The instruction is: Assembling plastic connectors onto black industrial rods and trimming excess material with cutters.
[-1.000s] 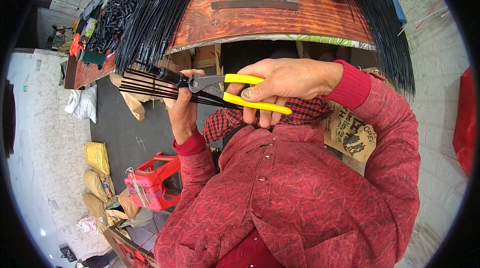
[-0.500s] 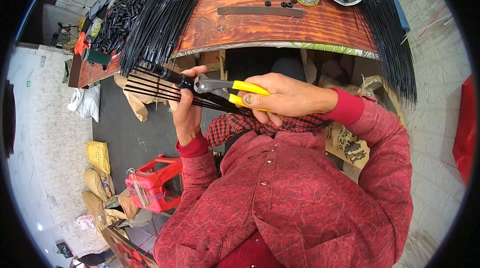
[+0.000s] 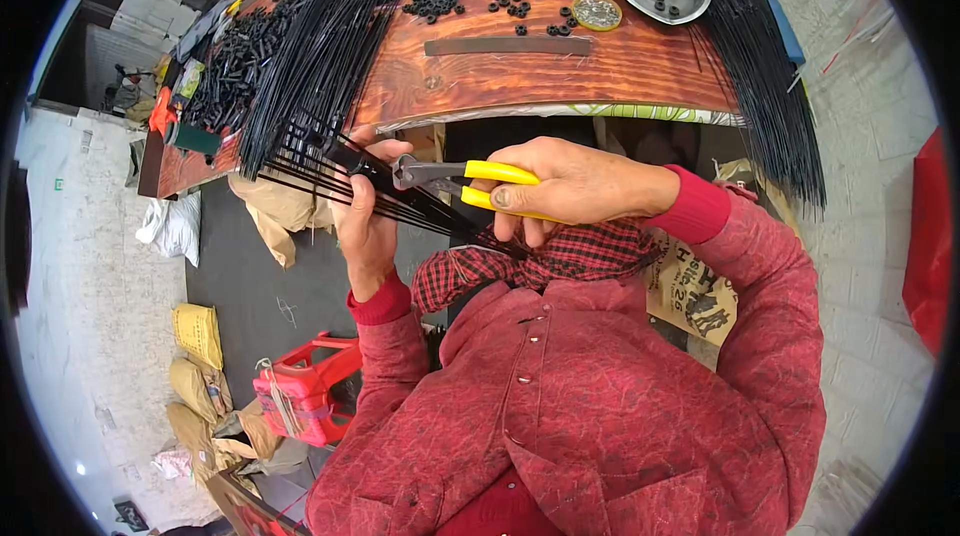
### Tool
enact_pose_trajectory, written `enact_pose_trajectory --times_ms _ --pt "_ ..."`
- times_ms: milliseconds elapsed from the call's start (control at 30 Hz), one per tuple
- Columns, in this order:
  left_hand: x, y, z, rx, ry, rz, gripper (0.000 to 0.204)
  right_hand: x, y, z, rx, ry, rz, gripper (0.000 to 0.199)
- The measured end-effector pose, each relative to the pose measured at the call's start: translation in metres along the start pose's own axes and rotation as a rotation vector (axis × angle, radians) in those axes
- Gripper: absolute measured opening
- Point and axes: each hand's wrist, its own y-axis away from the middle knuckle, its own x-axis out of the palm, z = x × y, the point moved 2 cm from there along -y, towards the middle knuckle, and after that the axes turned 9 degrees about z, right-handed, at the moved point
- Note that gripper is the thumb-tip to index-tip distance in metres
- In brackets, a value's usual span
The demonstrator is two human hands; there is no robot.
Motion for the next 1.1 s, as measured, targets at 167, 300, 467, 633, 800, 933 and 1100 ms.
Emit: enact_pose_trajectory --times_ms 167,300,467,633,800,933,1100 --pt "0.005 -0.011 0.002 -0.021 0.142 0.007 0.051 -0.007 0.005 0.012 0.005 0.003 -0.037 0.028" --pt "0.002 -0.012 0.012 -0.036 0.134 0.001 0.037 -0.016 0.011 0.013 -0.032 0.008 -0.066 0.026" --pt "0.007 -0.015 0.005 -0.034 0.047 0.028 0.037 -0.055 0.007 -0.001 -0.228 0.178 -0.368 0.027" --pt "0.012 -0.024 0.009 -0.061 0.045 0.072 0.040 -0.159 0.018 -0.050 -0.035 0.991 -0.857 0.026" --pt "0.018 -0.027 0.008 -0.080 0.022 0.027 0.048 -0.231 0.015 -0.055 0.222 1.123 -1.096 0.021" --pt "0.013 -0.032 0.014 -0.100 0.046 0.030 0.049 -0.270 -0.003 -0.079 0.316 1.195 -1.156 0.020" --pt "0.009 -0.035 0.018 -0.105 0.093 0.029 0.046 -0.283 -0.022 -0.091 0.388 1.308 -1.039 0.020"
